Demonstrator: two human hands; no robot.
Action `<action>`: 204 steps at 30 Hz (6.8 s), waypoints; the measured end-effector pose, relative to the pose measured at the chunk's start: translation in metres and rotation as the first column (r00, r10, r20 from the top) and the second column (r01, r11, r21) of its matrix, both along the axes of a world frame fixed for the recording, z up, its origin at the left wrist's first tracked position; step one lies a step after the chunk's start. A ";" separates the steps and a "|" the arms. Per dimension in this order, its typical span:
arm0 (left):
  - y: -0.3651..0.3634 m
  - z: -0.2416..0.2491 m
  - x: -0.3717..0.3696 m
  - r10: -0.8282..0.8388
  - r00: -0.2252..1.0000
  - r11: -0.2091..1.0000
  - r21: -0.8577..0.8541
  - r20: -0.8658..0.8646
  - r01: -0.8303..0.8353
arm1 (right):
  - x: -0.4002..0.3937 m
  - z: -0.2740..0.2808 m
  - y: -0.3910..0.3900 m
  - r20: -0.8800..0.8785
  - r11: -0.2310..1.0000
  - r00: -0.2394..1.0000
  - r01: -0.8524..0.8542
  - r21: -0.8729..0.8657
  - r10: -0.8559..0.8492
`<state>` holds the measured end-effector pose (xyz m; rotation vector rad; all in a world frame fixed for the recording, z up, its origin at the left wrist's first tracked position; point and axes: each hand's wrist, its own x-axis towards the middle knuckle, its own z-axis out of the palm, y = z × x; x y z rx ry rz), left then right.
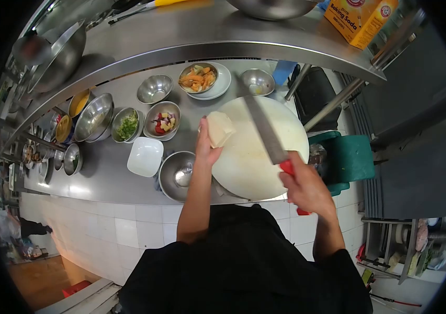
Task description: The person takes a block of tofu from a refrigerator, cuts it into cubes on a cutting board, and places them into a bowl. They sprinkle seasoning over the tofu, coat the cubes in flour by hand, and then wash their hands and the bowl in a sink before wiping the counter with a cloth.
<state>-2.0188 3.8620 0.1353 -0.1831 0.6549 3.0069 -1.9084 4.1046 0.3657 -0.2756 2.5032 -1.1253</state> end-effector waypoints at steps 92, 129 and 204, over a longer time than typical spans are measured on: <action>0.003 0.063 0.048 -0.640 0.558 -0.200 -0.586 -0.529 -0.785 | 0.013 -0.062 -0.010 -0.062 0.891 0.964 -0.215 0.400 0.260; 0.025 0.120 0.009 -0.947 0.321 -0.267 -0.495 -0.027 -0.827 | 0.047 -0.095 0.058 -0.039 0.938 0.951 0.295 -0.184 -0.307; -0.020 0.038 0.040 -0.569 0.518 -0.040 -0.607 -0.639 -0.794 | 0.010 -0.072 -0.024 -0.045 0.930 0.994 -0.080 0.360 0.103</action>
